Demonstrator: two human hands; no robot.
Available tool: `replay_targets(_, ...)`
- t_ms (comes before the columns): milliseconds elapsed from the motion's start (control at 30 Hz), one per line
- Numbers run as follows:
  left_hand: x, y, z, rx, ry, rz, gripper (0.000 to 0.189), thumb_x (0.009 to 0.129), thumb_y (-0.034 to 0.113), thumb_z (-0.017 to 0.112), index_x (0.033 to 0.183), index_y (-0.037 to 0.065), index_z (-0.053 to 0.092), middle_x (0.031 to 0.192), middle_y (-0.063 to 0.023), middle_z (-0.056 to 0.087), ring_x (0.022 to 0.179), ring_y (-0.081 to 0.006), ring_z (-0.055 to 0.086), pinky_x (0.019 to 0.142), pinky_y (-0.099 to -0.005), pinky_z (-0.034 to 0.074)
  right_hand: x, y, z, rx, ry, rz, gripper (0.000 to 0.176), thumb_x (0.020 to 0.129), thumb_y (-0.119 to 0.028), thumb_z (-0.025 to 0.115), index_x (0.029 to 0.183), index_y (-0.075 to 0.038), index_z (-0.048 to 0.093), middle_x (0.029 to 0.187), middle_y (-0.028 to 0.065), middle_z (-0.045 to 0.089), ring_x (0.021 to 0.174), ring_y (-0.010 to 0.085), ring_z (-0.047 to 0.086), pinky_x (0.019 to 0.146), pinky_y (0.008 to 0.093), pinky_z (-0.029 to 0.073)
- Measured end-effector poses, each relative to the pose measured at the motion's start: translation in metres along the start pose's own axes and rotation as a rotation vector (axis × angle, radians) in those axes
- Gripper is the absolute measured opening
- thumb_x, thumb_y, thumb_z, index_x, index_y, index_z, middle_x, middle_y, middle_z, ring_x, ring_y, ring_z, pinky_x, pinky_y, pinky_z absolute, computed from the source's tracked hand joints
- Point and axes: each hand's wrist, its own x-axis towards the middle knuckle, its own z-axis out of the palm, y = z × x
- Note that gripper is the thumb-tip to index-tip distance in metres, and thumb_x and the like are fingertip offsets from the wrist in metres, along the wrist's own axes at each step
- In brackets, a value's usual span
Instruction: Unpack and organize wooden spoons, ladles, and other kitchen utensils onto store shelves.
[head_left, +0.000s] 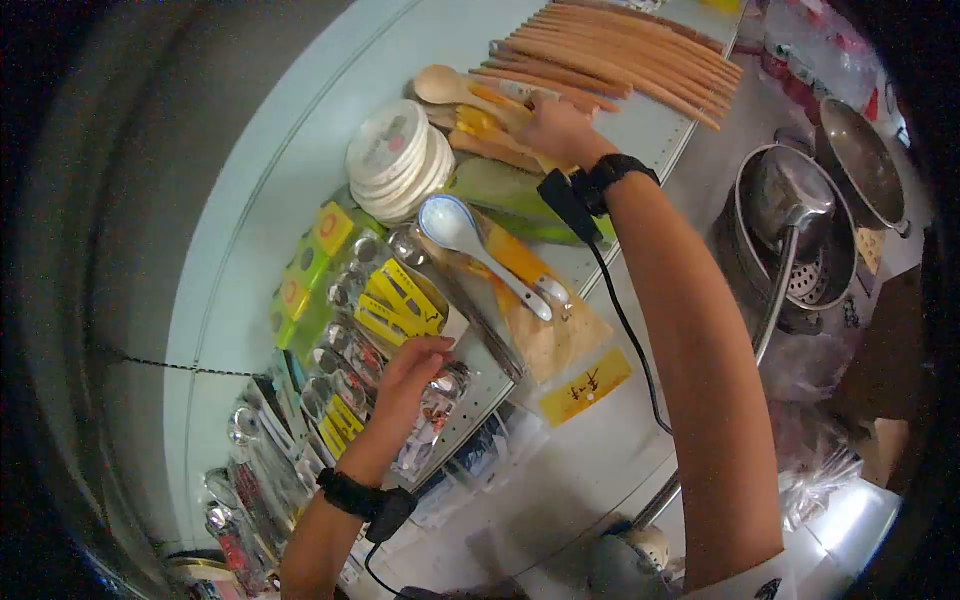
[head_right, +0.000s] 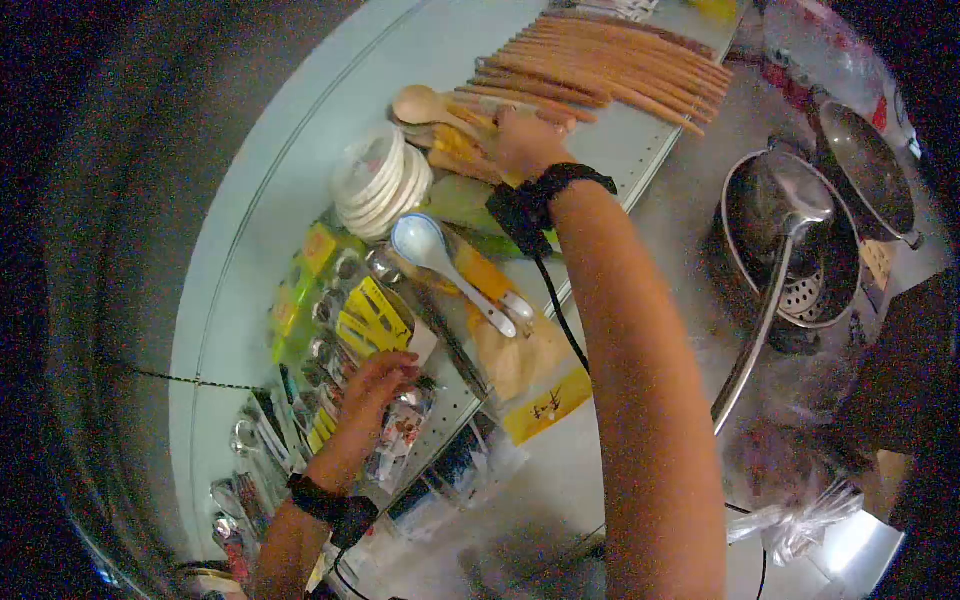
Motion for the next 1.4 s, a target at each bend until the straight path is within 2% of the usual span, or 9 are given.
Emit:
replay_targets(200, 0.007, 0.009, 0.008, 0.16, -0.036, -0.009, 0.017, 0.088, 0.011, 0.051, 0.104, 0.005, 0.055, 0.105, -0.003, 0.058, 0.091, -0.0106, 0.054, 0.074, -0.0234, 0.041, 0.011, -0.02, 0.022, -0.183, -0.162, 0.01, 0.04, 0.083, -0.041, 0.051, 0.101, -0.008, 0.064, 0.104, 0.016, 0.062, 0.099, 0.0329, 0.059, 0.085, 0.0463, 0.045)
replay_targets(467, 0.0, 0.027, 0.023, 0.1, -0.06, 0.162, 0.013, 0.09, 0.006, 0.047, 0.1, 0.004, 0.056, 0.1, -0.0055, 0.059, 0.084, -0.0114, 0.055, 0.072, -0.0239, 0.043, -0.017, -0.026, 0.018, -0.53, 0.14, 0.02, 0.06, 0.082, -0.054, 0.049, 0.124, -0.011, 0.048, 0.124, 0.0104, 0.05, 0.115, 0.0306, 0.045, 0.092, 0.0612, 0.027)
replay_targets(600, -0.002, 0.027, 0.024, 0.031, -0.096, 0.276, 0.012, 0.09, 0.006, 0.046, 0.098, 0.003, 0.056, 0.099, -0.0076, 0.059, 0.083, -0.0128, 0.055, 0.072, -0.0254, 0.043, -0.024, -0.019, -0.007, -0.534, 0.168, 0.021, 0.072, 0.075, -0.059, 0.057, 0.13, -0.014, 0.041, 0.124, 0.0119, 0.048, 0.116, 0.032, 0.045, 0.09, 0.0553, 0.035)
replay_targets(767, -0.007, 0.024, 0.032, -0.132, -0.042, 0.343, 0.014, 0.09, 0.01, 0.047, 0.097, 0.002, 0.055, 0.098, -0.0091, 0.06, 0.081, -0.0137, 0.054, 0.074, -0.0272, 0.044, -0.03, 0.02, -0.037, -0.326, 0.138, 0.099, 0.067, 0.073, -0.038, 0.067, 0.13, -0.016, 0.04, 0.124, 0.014, 0.044, 0.113, 0.0356, 0.046, 0.089, 0.0476, 0.044)
replay_targets(1000, -0.025, 0.0, 0.03, -0.494, 0.147, 0.42, 0.014, 0.09, 0.011, 0.047, 0.098, 0.003, 0.056, 0.098, -0.0102, 0.061, 0.08, -0.0146, 0.055, 0.075, -0.0278, 0.044, -0.076, 0.018, -0.052, -0.559, 0.123, -0.052, 0.045, 0.083, -0.03, 0.053, 0.126, -0.017, 0.045, 0.123, 0.016, 0.046, 0.113, 0.0365, 0.048, 0.089, 0.0515, 0.043)
replay_targets(1033, -0.03, -0.008, 0.029, -0.503, 0.156, 0.418, 0.014, 0.09, 0.011, 0.047, 0.098, 0.003, 0.056, 0.098, -0.0102, 0.061, 0.08, -0.0146, 0.055, 0.075, -0.0278, 0.044, -0.08, 0.013, -0.05, -0.573, -0.083, 0.002, 0.045, 0.083, -0.031, 0.054, 0.124, -0.016, 0.046, 0.123, 0.0166, 0.047, 0.112, 0.0365, 0.048, 0.089, 0.0516, 0.043)
replay_targets(1067, -0.034, -0.017, 0.026, -0.451, 0.168, 0.381, 0.014, 0.09, 0.01, 0.047, 0.098, 0.003, 0.056, 0.098, -0.0098, 0.061, 0.08, -0.0143, 0.055, 0.075, -0.0273, 0.044, -0.082, 0.009, -0.048, -0.582, -0.285, 0.055, 0.044, 0.082, -0.032, 0.054, 0.123, -0.015, 0.048, 0.122, 0.0172, 0.048, 0.111, 0.0365, 0.049, 0.088, 0.0517, 0.043)
replay_targets(1267, -0.053, -0.029, 0.017, -0.072, 0.171, 0.263, 0.013, 0.087, 0.007, 0.05, 0.098, 0.003, 0.057, 0.101, -0.0094, 0.06, 0.092, -0.0173, 0.057, 0.082, -0.0289, 0.044, -0.108, 0.005, -0.024, -0.34, -0.121, 0.068, 0.054, 0.08, -0.042, 0.057, 0.123, -0.01, 0.049, 0.127, 0.0181, 0.042, 0.116, 0.0391, 0.043, 0.096, 0.048, 0.039)
replay_targets(1400, -0.059, -0.018, 0.026, 0.541, 0.028, 0.598, 0.019, 0.08, 0.007, 0.058, 0.099, 0.006, 0.059, 0.113, -0.0103, 0.056, 0.106, -0.0303, 0.052, 0.091, -0.0372, 0.041, -0.146, -0.014, -0.02, -0.367, -0.09, 0.007, 0.052, 0.079, -0.035, 0.061, 0.122, -0.008, 0.049, 0.127, 0.0184, 0.043, 0.116, 0.0381, 0.043, 0.098, 0.0459, 0.036)
